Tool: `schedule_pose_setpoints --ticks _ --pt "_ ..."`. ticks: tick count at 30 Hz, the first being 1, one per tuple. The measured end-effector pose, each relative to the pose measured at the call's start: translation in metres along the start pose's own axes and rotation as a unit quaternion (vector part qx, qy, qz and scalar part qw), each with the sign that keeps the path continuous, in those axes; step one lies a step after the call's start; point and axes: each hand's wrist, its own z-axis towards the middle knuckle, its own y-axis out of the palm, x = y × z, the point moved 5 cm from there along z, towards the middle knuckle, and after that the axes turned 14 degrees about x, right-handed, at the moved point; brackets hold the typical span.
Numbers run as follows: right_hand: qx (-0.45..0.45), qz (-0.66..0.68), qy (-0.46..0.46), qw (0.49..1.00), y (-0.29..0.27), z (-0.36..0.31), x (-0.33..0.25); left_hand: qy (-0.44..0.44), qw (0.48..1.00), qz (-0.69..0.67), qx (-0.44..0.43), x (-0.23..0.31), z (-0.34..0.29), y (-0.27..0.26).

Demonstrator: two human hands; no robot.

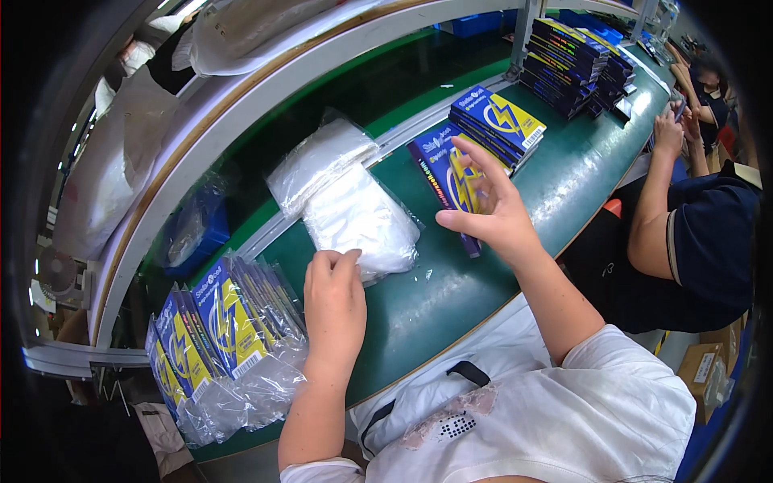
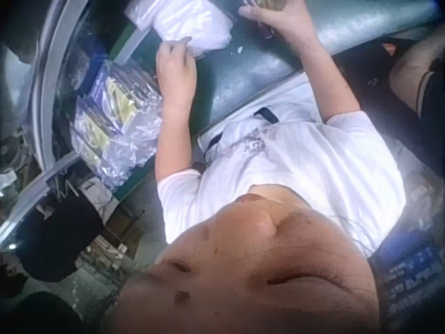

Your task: The person repeatedly picks up small blue and yellow boxes from a stack, places each box into a clear plastic bag, and sets the bagged item aside on the table. The process is repeated continuously throughout the clip.

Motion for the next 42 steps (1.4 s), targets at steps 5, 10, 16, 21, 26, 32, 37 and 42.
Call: schedule_pose_setpoints --ticks 5,10,16,21,26,32,37,42 --pt "-0.102 0.242 0.403 0.877 0.01 -0.039 0.019 -0.019 0.997 -0.062 0.048 0.0 -0.003 -0.004" --pt "-0.266 0.311 0.446 0.796 0.033 -0.065 0.007 -0.056 0.991 -0.11 0.051 -0.004 0.0 -0.006" --pt "-0.303 0.267 0.437 0.804 0.064 -0.057 0.029 -0.1 0.983 -0.146 0.055 -0.02 -0.003 -0.005" --pt "-0.279 0.187 0.416 0.845 0.044 -0.049 0.026 -0.357 0.877 -0.317 0.063 -0.032 -0.013 -0.003" --pt "-0.142 0.118 0.324 0.928 0.039 -0.051 0.024 -0.163 0.965 -0.195 0.069 -0.01 -0.01 -0.004" --pt "-0.042 0.1 0.288 0.951 0.039 -0.055 0.022 0.014 0.987 -0.115 0.111 0.011 -0.011 -0.018" --pt "-0.018 0.113 0.267 0.957 0.044 -0.064 0.012 -0.323 0.819 -0.46 0.115 -0.011 -0.034 -0.002" --pt "-0.07 -0.003 0.239 0.968 0.047 -0.07 0.01 -0.409 0.629 -0.66 0.032 0.009 -0.035 0.023"
